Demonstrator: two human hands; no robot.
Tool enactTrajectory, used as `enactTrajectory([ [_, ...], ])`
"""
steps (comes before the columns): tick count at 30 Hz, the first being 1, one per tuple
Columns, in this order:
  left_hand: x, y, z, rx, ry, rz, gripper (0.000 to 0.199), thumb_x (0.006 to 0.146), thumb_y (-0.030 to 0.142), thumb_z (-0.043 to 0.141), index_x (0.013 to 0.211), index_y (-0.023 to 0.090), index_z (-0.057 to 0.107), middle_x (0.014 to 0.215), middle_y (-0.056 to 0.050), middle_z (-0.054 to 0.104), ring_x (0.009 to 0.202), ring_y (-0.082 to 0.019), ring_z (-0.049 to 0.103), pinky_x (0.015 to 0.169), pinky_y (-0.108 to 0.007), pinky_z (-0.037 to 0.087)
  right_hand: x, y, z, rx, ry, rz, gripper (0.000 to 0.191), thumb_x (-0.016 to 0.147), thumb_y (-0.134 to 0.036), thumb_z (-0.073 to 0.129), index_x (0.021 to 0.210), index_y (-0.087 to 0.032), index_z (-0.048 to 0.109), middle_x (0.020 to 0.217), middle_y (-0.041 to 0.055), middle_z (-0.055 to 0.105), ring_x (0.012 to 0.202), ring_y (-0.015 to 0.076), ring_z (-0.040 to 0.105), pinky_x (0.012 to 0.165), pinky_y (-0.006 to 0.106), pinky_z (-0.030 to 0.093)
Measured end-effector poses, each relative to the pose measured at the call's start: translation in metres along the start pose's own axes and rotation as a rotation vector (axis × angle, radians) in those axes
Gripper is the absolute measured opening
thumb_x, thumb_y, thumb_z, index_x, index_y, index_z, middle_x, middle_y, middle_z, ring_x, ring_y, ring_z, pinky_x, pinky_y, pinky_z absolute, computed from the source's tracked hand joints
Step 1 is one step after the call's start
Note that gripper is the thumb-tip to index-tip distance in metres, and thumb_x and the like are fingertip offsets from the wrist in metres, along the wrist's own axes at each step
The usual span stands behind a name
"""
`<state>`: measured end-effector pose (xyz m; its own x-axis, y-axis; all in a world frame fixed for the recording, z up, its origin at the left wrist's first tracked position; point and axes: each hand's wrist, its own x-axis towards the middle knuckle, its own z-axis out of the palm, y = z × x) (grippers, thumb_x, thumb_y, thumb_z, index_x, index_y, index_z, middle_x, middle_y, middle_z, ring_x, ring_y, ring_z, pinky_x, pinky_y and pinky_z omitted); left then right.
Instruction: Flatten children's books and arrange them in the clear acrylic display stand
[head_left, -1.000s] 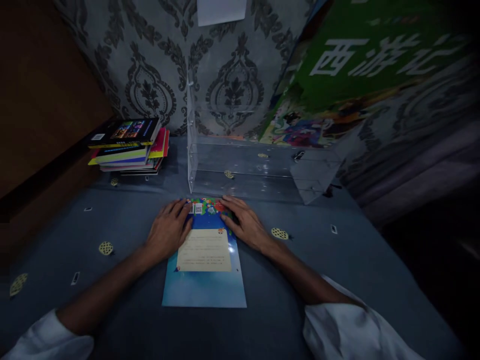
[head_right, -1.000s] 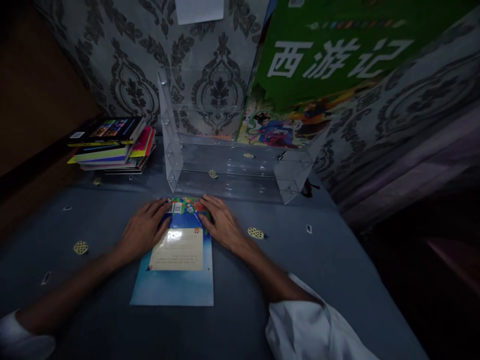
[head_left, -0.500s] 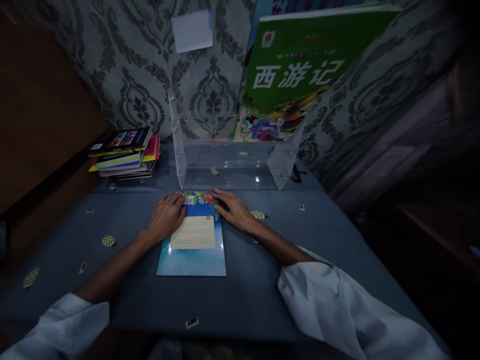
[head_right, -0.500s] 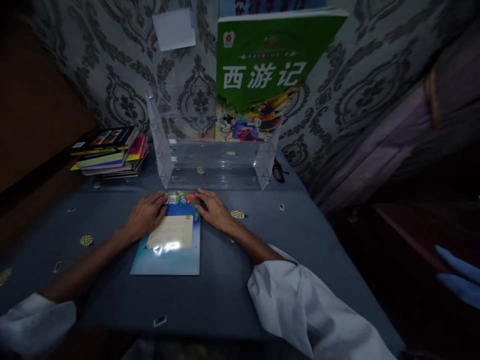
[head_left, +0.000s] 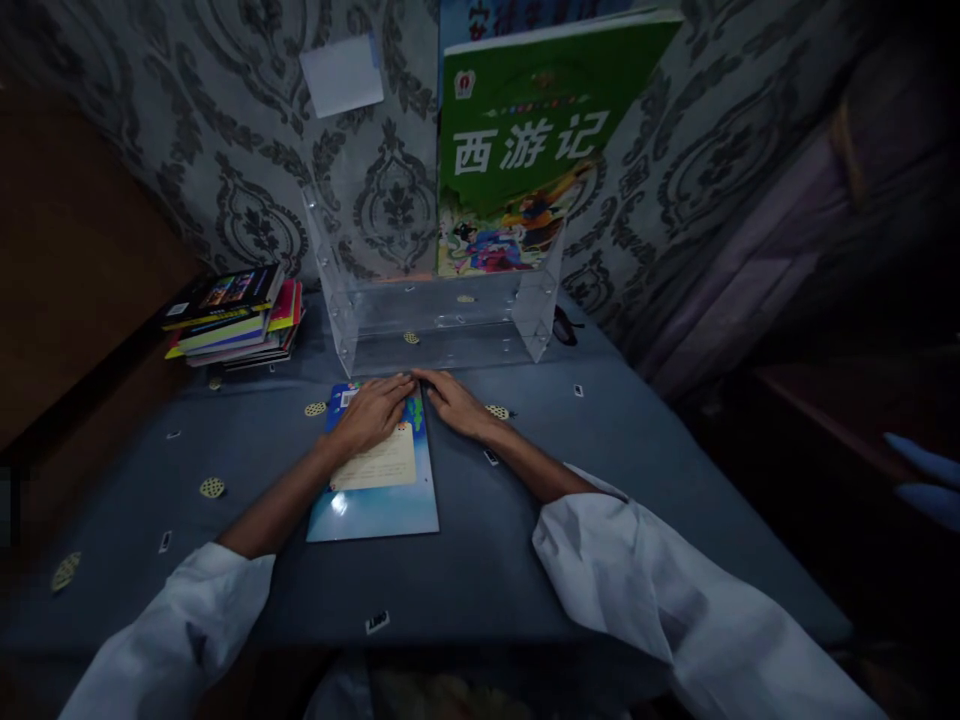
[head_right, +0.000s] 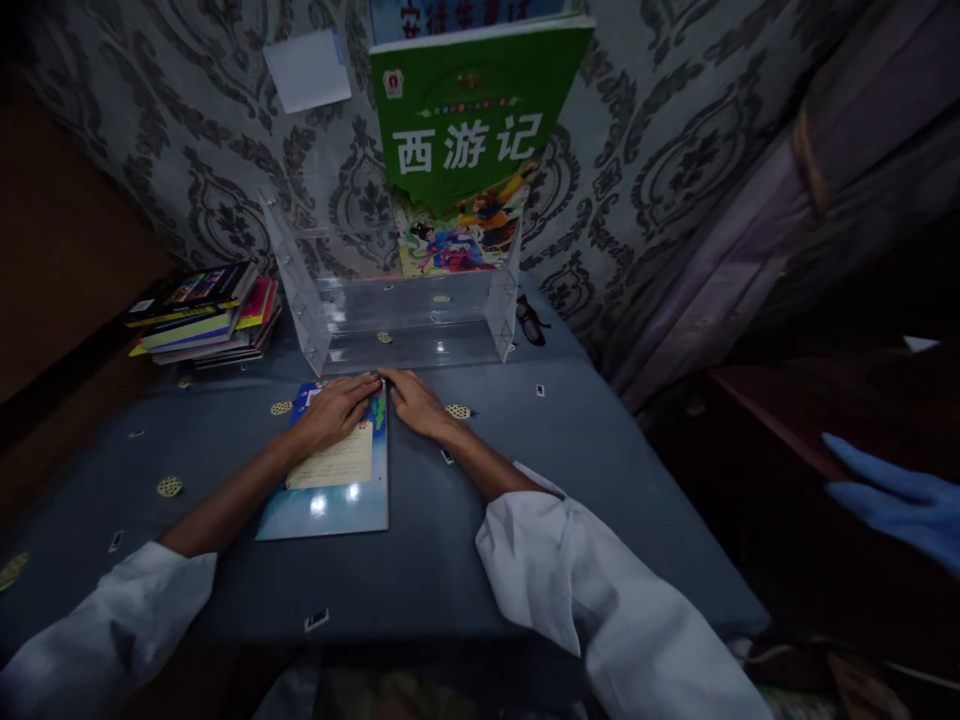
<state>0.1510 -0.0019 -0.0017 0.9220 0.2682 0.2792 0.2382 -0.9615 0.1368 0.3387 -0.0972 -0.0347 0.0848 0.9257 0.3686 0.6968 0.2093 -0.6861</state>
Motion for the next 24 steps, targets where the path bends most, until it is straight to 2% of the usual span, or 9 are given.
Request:
enactTrajectory([
  [3,0.000,-0.001,-0.001,-0.009,0.004,0.008,0.044,0.099,0.022,0.041,0.139,0.015,0.057,0.145,-0.012,0.058,0.135,-0.025,0.053,0.113,-0.047,0.042,0.001,0.003,0.002,-0.008,0.011,-0.012,0.051,0.092,-0.011,0.041,0.140,-0.017,0.055,0.138,0.0114,0.063,0.129,0.0213,0.056,0.114,0.047,0.041],
  [8,0.001,0.001,-0.003,-0.009,-0.002,0.032,0.044,0.098,0.019,0.041,0.139,0.014,0.057,0.143,-0.014,0.059,0.136,-0.025,0.053,0.112,-0.048,0.042,0.001,0.002,0.000,-0.047,-0.007,-0.027,0.051,0.093,-0.010,0.041,0.141,-0.015,0.054,0.137,0.0127,0.063,0.129,0.0218,0.055,0.112,0.045,0.042],
  [11,0.002,0.003,-0.005,-0.019,-0.024,0.034,0.044,0.097,0.017,0.041,0.138,0.016,0.058,0.143,-0.012,0.060,0.135,-0.025,0.053,0.112,-0.050,0.042,-0.001,-0.002,-0.001,-0.088,-0.017,-0.044,0.047,0.095,-0.014,0.042,0.139,-0.019,0.056,0.135,0.0100,0.065,0.128,0.0227,0.056,0.111,0.046,0.043],
  [14,0.000,0.007,-0.007,-0.039,-0.057,0.046,0.044,0.096,0.015,0.040,0.136,0.019,0.060,0.143,-0.011,0.060,0.135,-0.025,0.053,0.114,-0.051,0.040,-0.002,-0.006,-0.002,-0.137,-0.022,-0.051,0.043,0.099,-0.020,0.040,0.138,-0.017,0.058,0.135,0.0107,0.066,0.126,0.0239,0.057,0.111,0.045,0.042],
  [20,-0.021,0.022,-0.011,-0.111,-0.079,0.136,0.045,0.097,0.017,0.040,0.138,0.020,0.058,0.141,-0.011,0.061,0.138,-0.024,0.051,0.114,-0.052,0.040,-0.003,-0.017,-0.006,-0.205,-0.079,-0.040,0.043,0.103,-0.030,0.037,0.139,-0.017,0.056,0.140,0.0110,0.062,0.131,0.0262,0.054,0.112,0.045,0.040],
  [24,-0.042,0.041,-0.018,-0.170,-0.087,0.197,0.047,0.098,0.016,0.039,0.142,0.021,0.054,0.144,-0.011,0.059,0.138,-0.023,0.051,0.114,-0.052,0.041,-0.004,-0.023,-0.009,-0.230,-0.084,-0.034,0.043,0.102,-0.032,0.040,0.137,-0.014,0.057,0.141,0.0127,0.062,0.131,0.0274,0.054,0.112,0.044,0.039],
])
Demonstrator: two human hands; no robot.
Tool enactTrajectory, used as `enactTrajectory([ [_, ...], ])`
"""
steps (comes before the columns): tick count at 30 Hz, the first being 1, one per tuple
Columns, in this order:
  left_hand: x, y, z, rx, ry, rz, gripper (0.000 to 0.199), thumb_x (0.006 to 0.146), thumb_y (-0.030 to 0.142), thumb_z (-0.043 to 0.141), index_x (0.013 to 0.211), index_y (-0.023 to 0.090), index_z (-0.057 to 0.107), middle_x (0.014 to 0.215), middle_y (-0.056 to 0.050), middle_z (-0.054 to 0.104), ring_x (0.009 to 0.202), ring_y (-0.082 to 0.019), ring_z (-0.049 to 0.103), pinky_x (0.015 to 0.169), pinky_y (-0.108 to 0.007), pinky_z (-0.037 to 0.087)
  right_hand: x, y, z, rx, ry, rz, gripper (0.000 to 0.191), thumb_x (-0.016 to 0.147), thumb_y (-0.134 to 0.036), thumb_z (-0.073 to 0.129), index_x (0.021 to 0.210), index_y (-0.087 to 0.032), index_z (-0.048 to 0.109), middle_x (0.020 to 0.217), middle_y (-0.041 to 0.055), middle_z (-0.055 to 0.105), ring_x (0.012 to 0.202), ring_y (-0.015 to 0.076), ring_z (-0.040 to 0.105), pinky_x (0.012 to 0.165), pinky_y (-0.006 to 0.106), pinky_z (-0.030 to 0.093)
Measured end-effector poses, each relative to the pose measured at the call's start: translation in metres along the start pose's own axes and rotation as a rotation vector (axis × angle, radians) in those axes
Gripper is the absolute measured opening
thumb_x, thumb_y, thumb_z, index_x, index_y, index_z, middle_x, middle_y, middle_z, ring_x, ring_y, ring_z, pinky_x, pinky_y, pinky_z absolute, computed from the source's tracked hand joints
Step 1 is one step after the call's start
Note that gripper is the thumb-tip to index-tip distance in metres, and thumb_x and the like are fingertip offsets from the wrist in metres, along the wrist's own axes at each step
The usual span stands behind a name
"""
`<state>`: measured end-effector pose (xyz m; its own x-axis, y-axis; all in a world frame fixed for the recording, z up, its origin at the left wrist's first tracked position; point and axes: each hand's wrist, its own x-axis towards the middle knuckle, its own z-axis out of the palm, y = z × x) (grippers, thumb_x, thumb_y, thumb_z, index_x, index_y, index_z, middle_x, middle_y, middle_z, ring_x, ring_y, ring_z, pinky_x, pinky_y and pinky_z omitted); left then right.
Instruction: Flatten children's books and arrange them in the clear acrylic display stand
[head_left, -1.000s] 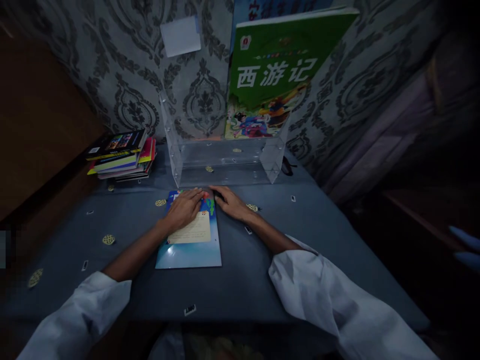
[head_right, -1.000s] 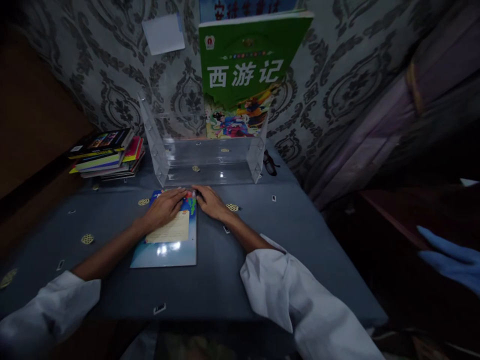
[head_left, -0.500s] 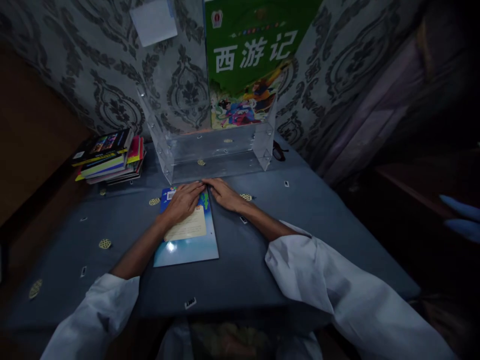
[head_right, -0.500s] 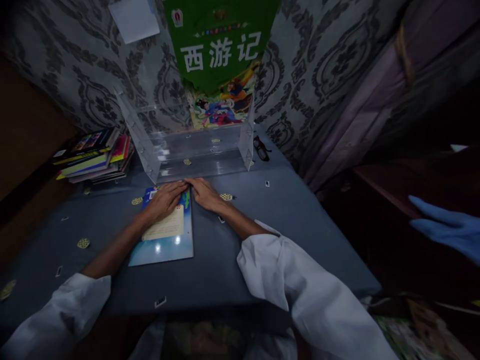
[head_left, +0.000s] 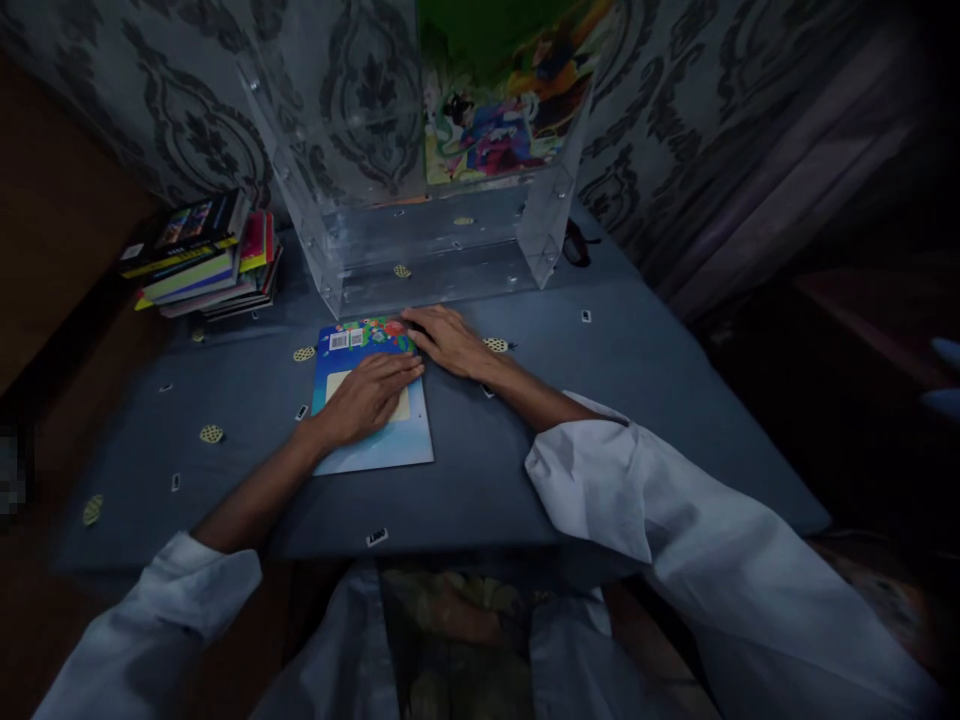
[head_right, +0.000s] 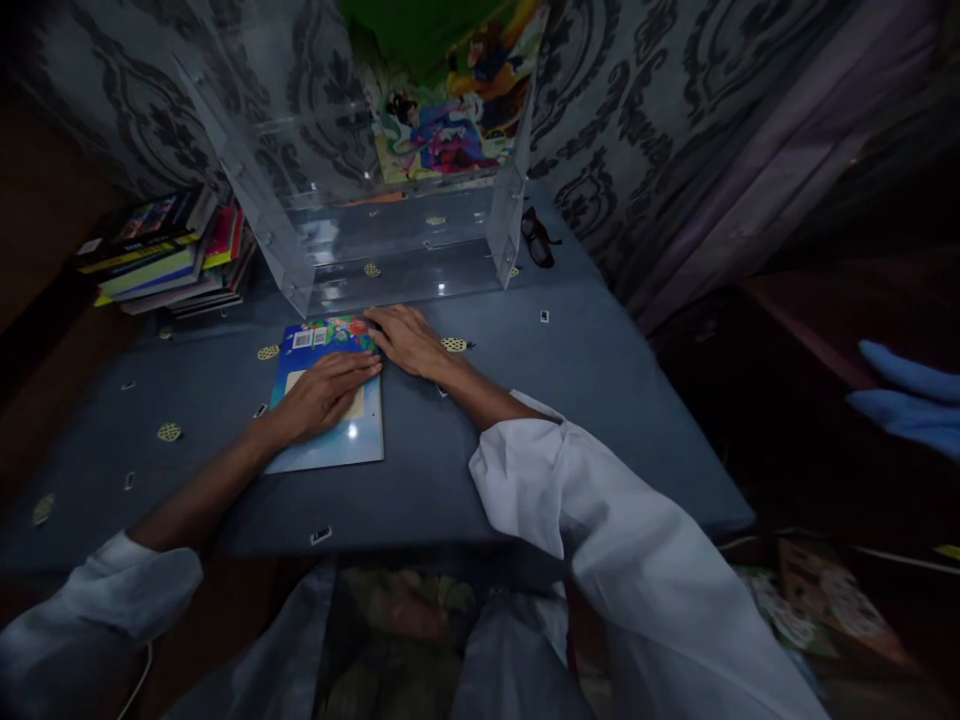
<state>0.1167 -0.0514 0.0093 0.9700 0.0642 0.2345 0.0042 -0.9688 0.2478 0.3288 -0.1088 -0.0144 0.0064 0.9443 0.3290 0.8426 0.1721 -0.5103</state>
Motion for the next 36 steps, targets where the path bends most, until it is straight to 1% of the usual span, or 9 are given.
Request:
enactTrajectory([
  [9,-0.044,0.071,-0.008,-0.063,-0.117,0.053,0.049,0.100,0.015,0.041,0.148,0.024,0.048,0.147,-0.007,0.057,0.143,-0.020,0.045,0.119,-0.047,0.038,-0.003,0.001,0.001,-0.018,-0.003,-0.008,0.044,0.100,-0.035,0.048,0.140,-0.017,0.056,0.145,0.0121,0.058,0.135,0.0295,0.051,0.113,0.049,0.037],
  [13,-0.053,0.083,-0.006,-0.094,-0.118,0.048,0.049,0.101,0.015,0.039,0.148,0.021,0.047,0.148,-0.006,0.055,0.145,-0.019,0.043,0.121,-0.046,0.036,-0.003,0.002,0.003,-0.021,0.003,-0.011,0.047,0.099,-0.036,0.050,0.140,-0.016,0.055,0.146,0.0129,0.058,0.135,0.0302,0.051,0.114,0.051,0.036],
  [18,-0.050,0.089,-0.013,-0.170,-0.151,-0.051,0.043,0.101,0.019,0.040,0.142,0.022,0.054,0.147,-0.003,0.057,0.143,-0.018,0.045,0.124,-0.044,0.034,-0.004,0.003,0.006,-0.025,0.016,-0.018,0.046,0.097,-0.035,0.052,0.140,-0.019,0.056,0.148,0.0120,0.056,0.137,0.0297,0.050,0.114,0.053,0.036],
  [21,-0.049,0.078,-0.020,-0.243,-0.137,-0.088,0.040,0.102,0.022,0.040,0.138,0.022,0.058,0.145,-0.004,0.058,0.140,-0.017,0.048,0.123,-0.040,0.037,-0.005,0.002,0.005,-0.029,0.000,-0.018,0.046,0.097,-0.034,0.052,0.139,-0.016,0.057,0.149,0.0142,0.054,0.138,0.0301,0.049,0.114,0.053,0.036],
  [23,-0.050,0.059,-0.021,-0.214,-0.069,-0.159,0.039,0.103,0.027,0.041,0.137,0.022,0.058,0.146,-0.006,0.057,0.140,-0.019,0.049,0.120,-0.041,0.040,-0.006,0.001,0.003,-0.039,-0.006,-0.012,0.045,0.098,-0.034,0.051,0.139,-0.016,0.058,0.150,0.0144,0.053,0.139,0.0299,0.049,0.115,0.053,0.035],
  [27,-0.058,0.009,-0.016,0.062,0.116,-0.455,0.044,0.101,0.037,0.045,0.138,0.016,0.056,0.149,-0.015,0.052,0.142,-0.030,0.045,0.116,-0.053,0.041,-0.007,-0.003,0.000,-0.049,-0.011,-0.007,0.044,0.098,-0.032,0.051,0.138,-0.016,0.058,0.150,0.0152,0.053,0.140,0.0294,0.048,0.115,0.054,0.035],
  [29,-0.063,-0.010,-0.011,0.136,0.166,-0.549,0.049,0.100,0.041,0.045,0.141,0.015,0.053,0.151,-0.017,0.048,0.142,-0.032,0.044,0.116,-0.054,0.040,-0.008,-0.004,0.000,-0.052,-0.012,-0.008,0.044,0.098,-0.031,0.051,0.138,-0.014,0.059,0.149,0.0168,0.054,0.140,0.0295,0.049,0.116,0.054,0.035],
  [32,-0.068,-0.021,-0.002,0.162,0.213,-0.578,0.050,0.102,0.042,0.041,0.143,0.014,0.049,0.153,-0.018,0.044,0.143,-0.031,0.043,0.117,-0.053,0.039,-0.009,-0.004,0.001,-0.051,0.004,-0.025,0.043,0.097,-0.030,0.052,0.138,-0.017,0.059,0.149,0.0150,0.054,0.138,0.0286,0.051,0.115,0.054,0.037],
  [36,-0.069,-0.018,0.008,0.193,0.275,-0.542,0.047,0.102,0.038,0.039,0.139,0.013,0.052,0.149,-0.018,0.049,0.143,-0.032,0.043,0.116,-0.054,0.040,-0.010,-0.003,0.006,-0.003,0.030,-0.045,0.042,0.097,-0.028,0.050,0.138,-0.019,0.060,0.148,0.0133,0.055,0.137,0.0277,0.053,0.115,0.052,0.040],
])
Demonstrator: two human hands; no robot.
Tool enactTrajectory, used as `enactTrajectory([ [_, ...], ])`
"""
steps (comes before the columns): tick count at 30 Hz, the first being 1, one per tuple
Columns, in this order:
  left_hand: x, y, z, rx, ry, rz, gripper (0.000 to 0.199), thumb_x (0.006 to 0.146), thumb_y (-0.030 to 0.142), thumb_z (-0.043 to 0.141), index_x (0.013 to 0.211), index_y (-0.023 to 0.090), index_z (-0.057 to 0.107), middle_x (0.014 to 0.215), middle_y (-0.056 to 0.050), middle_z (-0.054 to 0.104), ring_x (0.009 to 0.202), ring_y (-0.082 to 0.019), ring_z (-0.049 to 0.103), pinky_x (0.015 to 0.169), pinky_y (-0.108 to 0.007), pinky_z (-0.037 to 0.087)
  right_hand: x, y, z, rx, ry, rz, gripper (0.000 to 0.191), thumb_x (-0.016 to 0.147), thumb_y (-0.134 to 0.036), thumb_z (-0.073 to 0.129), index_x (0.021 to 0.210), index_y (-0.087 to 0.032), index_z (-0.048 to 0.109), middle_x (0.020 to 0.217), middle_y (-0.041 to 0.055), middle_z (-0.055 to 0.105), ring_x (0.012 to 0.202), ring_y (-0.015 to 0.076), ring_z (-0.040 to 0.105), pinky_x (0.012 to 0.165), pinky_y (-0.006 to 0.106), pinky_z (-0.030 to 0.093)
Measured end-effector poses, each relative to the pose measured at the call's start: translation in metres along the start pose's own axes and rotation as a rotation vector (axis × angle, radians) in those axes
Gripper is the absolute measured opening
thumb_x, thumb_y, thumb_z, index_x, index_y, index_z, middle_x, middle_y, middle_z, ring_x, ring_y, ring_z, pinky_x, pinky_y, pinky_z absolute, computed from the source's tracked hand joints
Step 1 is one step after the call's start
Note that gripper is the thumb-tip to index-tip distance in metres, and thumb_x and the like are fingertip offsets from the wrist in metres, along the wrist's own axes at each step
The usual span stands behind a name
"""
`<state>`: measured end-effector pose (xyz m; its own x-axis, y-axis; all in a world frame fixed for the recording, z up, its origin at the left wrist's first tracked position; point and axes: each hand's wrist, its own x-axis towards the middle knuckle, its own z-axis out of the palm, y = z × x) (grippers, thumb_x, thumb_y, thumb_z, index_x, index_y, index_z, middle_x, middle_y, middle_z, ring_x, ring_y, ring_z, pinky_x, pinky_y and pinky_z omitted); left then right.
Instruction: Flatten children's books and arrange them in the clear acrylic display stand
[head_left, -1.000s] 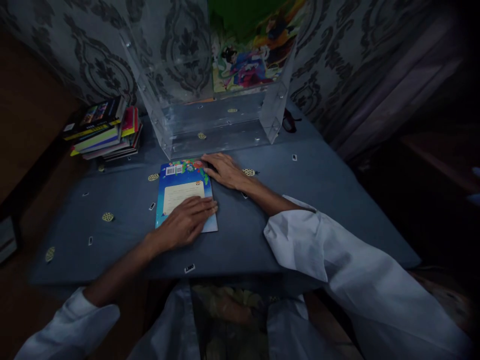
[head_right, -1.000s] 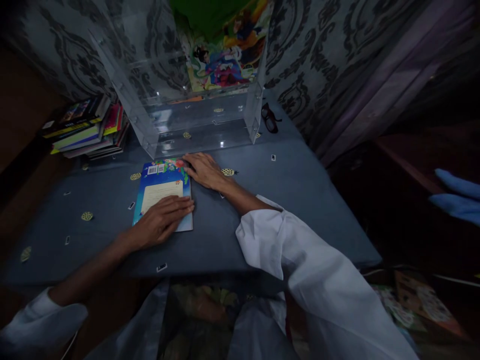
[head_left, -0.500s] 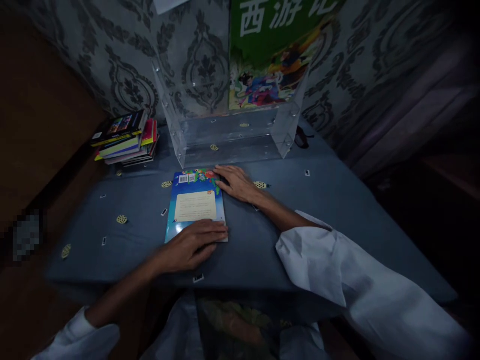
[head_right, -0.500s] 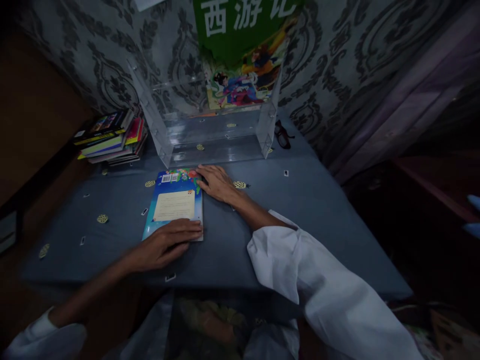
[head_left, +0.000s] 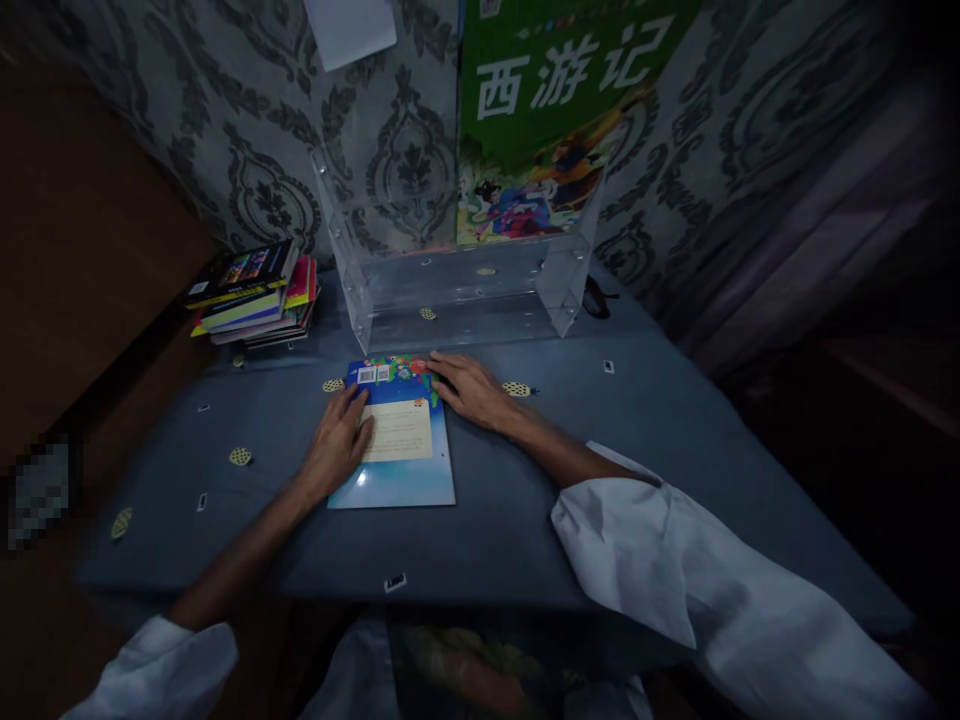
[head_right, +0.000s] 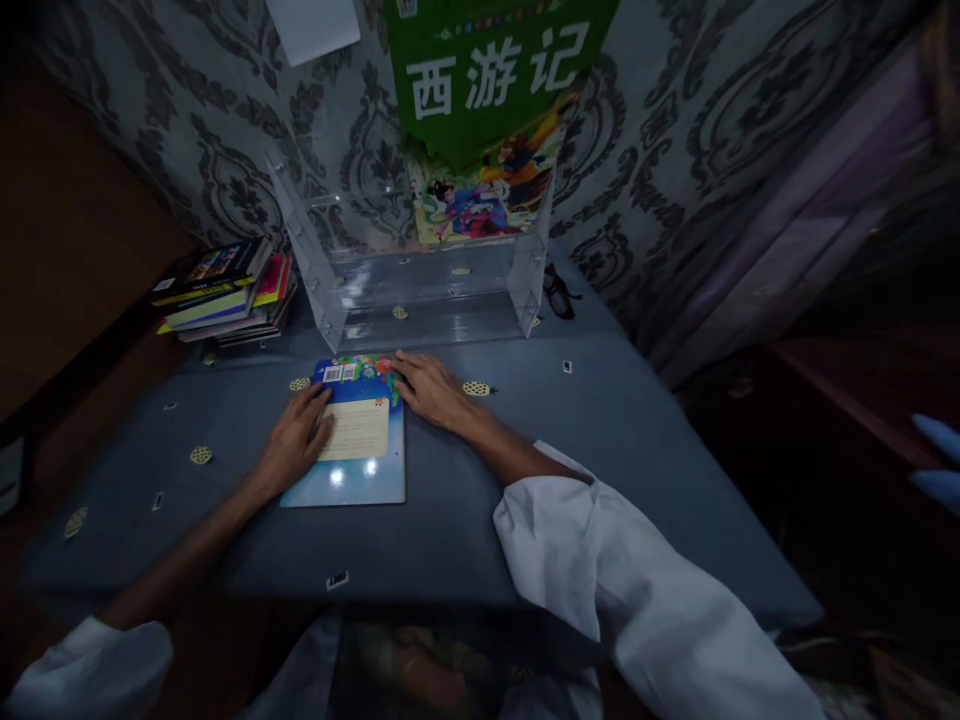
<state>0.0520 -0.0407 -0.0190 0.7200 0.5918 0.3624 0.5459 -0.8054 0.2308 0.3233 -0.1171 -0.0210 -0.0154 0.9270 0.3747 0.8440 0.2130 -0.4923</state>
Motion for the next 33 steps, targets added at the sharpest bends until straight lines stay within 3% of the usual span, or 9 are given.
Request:
enactTrajectory([
  [7,0.003,0.015,0.006,0.051,0.018,0.059,0.043,0.103,0.035,0.038,0.136,0.015,0.055,0.143,-0.017,0.054,0.142,-0.035,0.042,0.115,-0.057,0.040,-0.006,0.002,-0.002,0.038,0.017,0.047,0.043,0.097,-0.024,0.048,0.136,-0.014,0.061,0.145,0.0161,0.058,0.137,0.0271,0.053,0.116,0.048,0.042],
  [15,0.019,0.039,0.005,0.091,-0.039,0.151,0.043,0.102,0.033,0.040,0.135,0.011,0.056,0.139,-0.019,0.056,0.135,-0.035,0.046,0.112,-0.056,0.043,-0.015,0.021,-0.013,0.023,0.060,0.123,0.040,0.095,-0.022,0.047,0.130,-0.014,0.066,0.141,0.0157,0.061,0.135,0.0272,0.054,0.114,0.050,0.043],
  [18,0.032,0.035,0.004,0.083,-0.044,0.161,0.040,0.101,0.031,0.043,0.132,0.013,0.058,0.134,-0.017,0.059,0.125,-0.034,0.053,0.106,-0.054,0.048,-0.015,0.025,-0.015,-0.004,0.057,0.120,0.041,0.095,-0.022,0.047,0.131,-0.014,0.065,0.141,0.0150,0.061,0.135,0.0271,0.055,0.113,0.049,0.044],
  [22,0.060,0.011,0.006,0.009,-0.052,0.137,0.034,0.098,0.023,0.045,0.127,0.016,0.062,0.126,-0.013,0.063,0.115,-0.028,0.059,0.104,-0.047,0.050,-0.015,0.023,-0.016,-0.116,0.059,0.093,0.040,0.095,-0.020,0.046,0.130,-0.017,0.066,0.139,0.0135,0.063,0.133,0.0281,0.056,0.113,0.051,0.043],
  [26,0.084,-0.012,0.015,-0.103,-0.046,0.129,0.034,0.096,0.017,0.045,0.124,0.016,0.064,0.123,-0.010,0.066,0.115,-0.024,0.061,0.105,-0.041,0.050,-0.009,0.005,-0.015,-0.238,-0.003,0.071,0.039,0.095,-0.018,0.047,0.129,-0.015,0.066,0.138,0.0153,0.064,0.137,0.0316,0.051,0.115,0.057,0.036],
  [33,0.091,-0.025,0.025,-0.215,-0.032,0.120,0.041,0.090,0.009,0.043,0.123,0.015,0.067,0.118,-0.009,0.069,0.113,-0.022,0.063,0.104,-0.039,0.050,0.020,-0.057,0.010,-0.144,-0.271,-0.197,0.039,0.099,-0.021,0.046,0.134,-0.010,0.061,0.145,0.0179,0.057,0.140,0.0280,0.048,0.120,0.052,0.032],
])
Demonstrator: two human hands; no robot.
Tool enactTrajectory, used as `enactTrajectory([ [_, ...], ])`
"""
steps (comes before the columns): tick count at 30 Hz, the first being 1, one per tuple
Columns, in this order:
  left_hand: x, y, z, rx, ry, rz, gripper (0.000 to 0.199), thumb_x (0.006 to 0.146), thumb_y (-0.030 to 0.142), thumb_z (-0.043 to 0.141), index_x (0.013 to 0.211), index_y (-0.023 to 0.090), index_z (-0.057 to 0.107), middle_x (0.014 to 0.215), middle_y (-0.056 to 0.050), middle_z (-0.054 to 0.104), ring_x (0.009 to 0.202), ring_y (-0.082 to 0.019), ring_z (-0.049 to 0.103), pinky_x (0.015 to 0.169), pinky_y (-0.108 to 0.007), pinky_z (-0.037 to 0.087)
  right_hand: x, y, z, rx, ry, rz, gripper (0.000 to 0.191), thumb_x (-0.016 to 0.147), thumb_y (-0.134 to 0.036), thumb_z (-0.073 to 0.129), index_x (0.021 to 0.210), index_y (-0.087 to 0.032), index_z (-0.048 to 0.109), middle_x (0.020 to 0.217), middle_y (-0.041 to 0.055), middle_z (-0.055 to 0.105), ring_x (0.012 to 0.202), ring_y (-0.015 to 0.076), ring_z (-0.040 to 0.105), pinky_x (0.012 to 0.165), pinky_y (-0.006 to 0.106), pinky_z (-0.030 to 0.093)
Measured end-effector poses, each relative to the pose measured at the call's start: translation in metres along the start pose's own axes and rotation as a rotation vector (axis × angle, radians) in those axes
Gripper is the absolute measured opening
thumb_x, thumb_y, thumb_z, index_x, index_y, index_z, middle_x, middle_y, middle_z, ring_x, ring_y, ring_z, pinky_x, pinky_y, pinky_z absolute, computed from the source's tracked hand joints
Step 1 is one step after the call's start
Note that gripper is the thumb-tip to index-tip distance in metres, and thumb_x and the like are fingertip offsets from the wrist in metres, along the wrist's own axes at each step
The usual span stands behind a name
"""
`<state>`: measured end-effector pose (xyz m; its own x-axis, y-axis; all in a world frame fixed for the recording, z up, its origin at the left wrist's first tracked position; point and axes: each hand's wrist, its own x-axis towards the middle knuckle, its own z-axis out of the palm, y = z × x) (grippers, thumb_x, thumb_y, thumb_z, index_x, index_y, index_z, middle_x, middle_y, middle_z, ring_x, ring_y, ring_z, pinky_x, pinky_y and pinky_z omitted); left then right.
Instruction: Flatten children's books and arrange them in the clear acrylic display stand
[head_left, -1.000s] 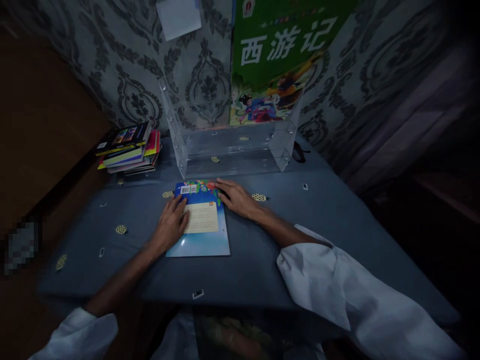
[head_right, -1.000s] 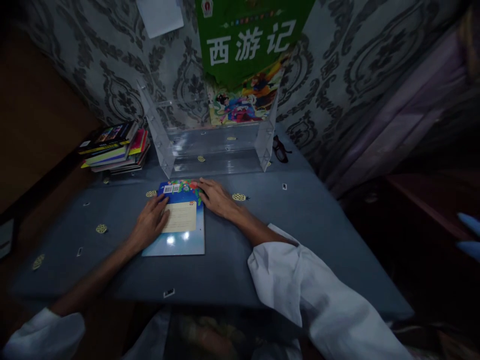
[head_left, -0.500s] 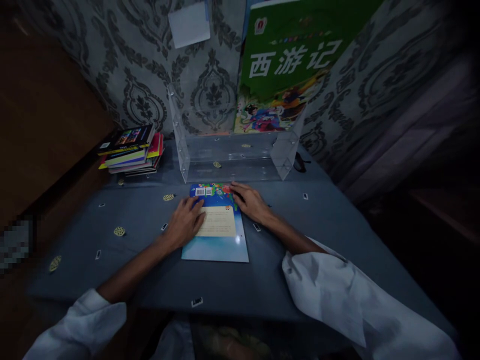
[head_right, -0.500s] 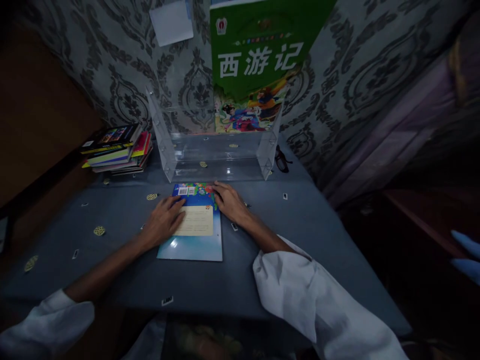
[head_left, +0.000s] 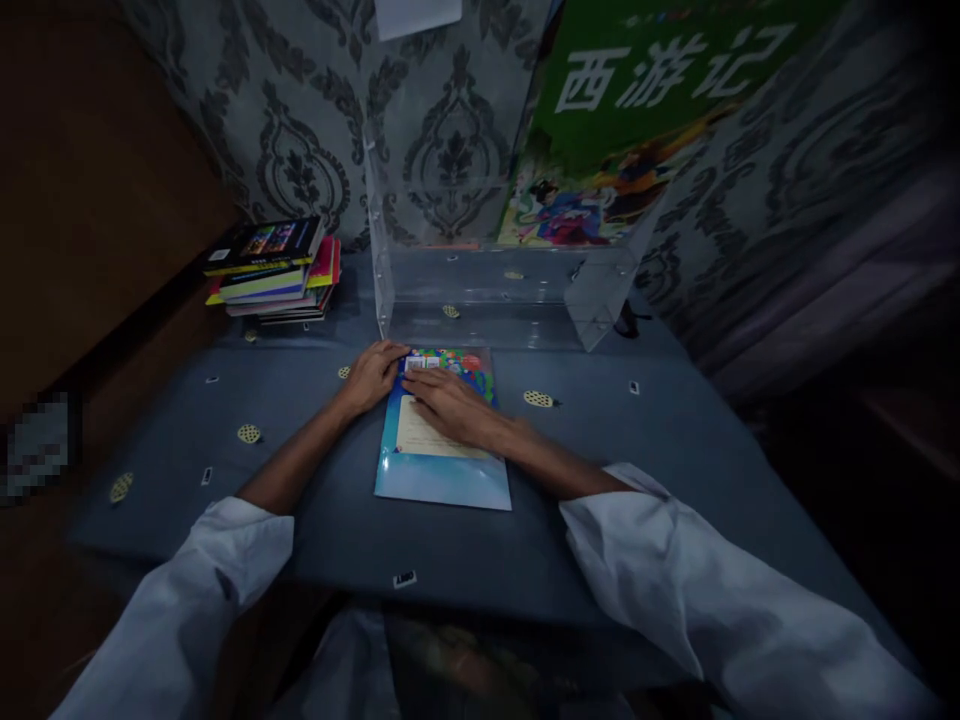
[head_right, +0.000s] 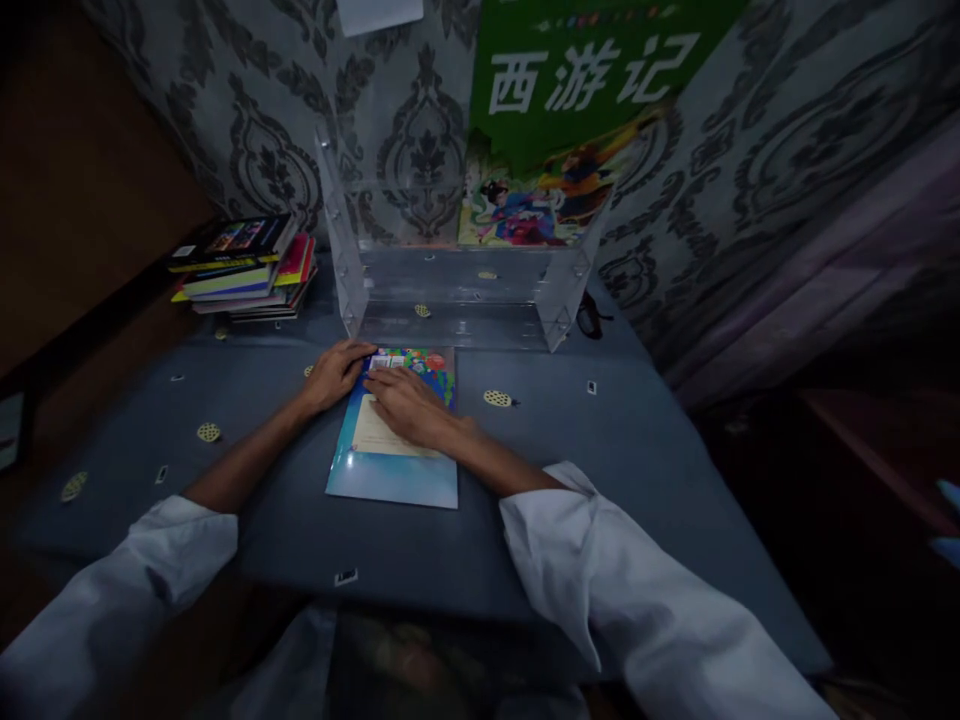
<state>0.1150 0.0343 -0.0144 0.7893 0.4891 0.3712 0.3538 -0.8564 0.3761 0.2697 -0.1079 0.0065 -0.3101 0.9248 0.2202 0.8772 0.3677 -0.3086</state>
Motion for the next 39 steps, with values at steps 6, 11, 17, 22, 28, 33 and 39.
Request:
enactTrajectory([
  [6,-0.001,-0.004,0.000,-0.046,-0.009,-0.012,0.046,0.087,0.006,0.042,0.124,0.018,0.068,0.122,-0.007,0.069,0.116,-0.020,0.062,0.108,-0.037,0.047,0.000,-0.030,0.008,0.029,-0.063,-0.058,0.039,0.101,-0.022,0.048,0.136,-0.009,0.060,0.148,0.0182,0.055,0.146,0.0284,0.041,0.122,0.051,0.030],
  [11,-0.001,-0.002,-0.001,-0.023,-0.006,0.007,0.044,0.089,0.007,0.044,0.124,0.019,0.068,0.122,-0.007,0.069,0.117,-0.021,0.062,0.108,-0.038,0.047,-0.038,-0.057,0.014,0.135,-0.092,-0.181,0.040,0.104,-0.027,0.043,0.138,-0.011,0.058,0.149,0.0162,0.054,0.145,0.0231,0.043,0.122,0.045,0.032],
  [17,-0.002,0.001,-0.002,0.028,-0.014,0.028,0.041,0.092,0.011,0.044,0.125,0.018,0.067,0.123,-0.009,0.068,0.115,-0.023,0.062,0.107,-0.040,0.047,-0.062,-0.075,0.015,0.212,-0.098,-0.222,0.039,0.103,-0.024,0.044,0.138,-0.014,0.058,0.150,0.0142,0.054,0.146,0.0222,0.041,0.122,0.043,0.034],
  [22,-0.004,0.003,0.000,0.064,-0.012,0.024,0.041,0.094,0.011,0.043,0.127,0.020,0.066,0.125,-0.008,0.067,0.117,-0.023,0.061,0.109,-0.042,0.045,-0.062,-0.066,0.010,0.265,-0.080,-0.164,0.045,0.101,-0.031,0.051,0.145,-0.020,0.052,0.152,0.0110,0.052,0.146,0.0207,0.040,0.123,0.044,0.032],
  [28,-0.004,0.000,0.003,0.077,0.002,0.030,0.041,0.093,0.010,0.044,0.126,0.017,0.066,0.125,-0.010,0.068,0.116,-0.023,0.062,0.107,-0.041,0.047,-0.050,-0.013,0.007,0.169,0.040,0.030,0.048,0.102,-0.034,0.043,0.146,-0.016,0.051,0.154,0.0149,0.047,0.147,0.0259,0.039,0.122,0.051,0.034],
  [33,-0.004,0.000,0.003,0.090,-0.001,0.037,0.040,0.094,0.011,0.043,0.126,0.016,0.065,0.127,-0.011,0.067,0.118,-0.024,0.062,0.107,-0.042,0.047,-0.043,0.044,0.004,0.039,0.179,0.216,0.050,0.101,-0.035,0.041,0.147,-0.016,0.050,0.155,0.0148,0.047,0.147,0.0287,0.039,0.122,0.056,0.031],
  [39,-0.005,0.005,0.002,0.130,-0.026,0.020,0.040,0.095,0.010,0.042,0.129,0.018,0.063,0.128,-0.010,0.066,0.118,-0.024,0.061,0.107,-0.042,0.047,-0.052,0.069,0.004,0.002,0.240,0.341,0.055,0.101,-0.043,0.038,0.146,-0.013,0.051,0.155,0.0185,0.046,0.145,0.0319,0.041,0.118,0.057,0.036],
])
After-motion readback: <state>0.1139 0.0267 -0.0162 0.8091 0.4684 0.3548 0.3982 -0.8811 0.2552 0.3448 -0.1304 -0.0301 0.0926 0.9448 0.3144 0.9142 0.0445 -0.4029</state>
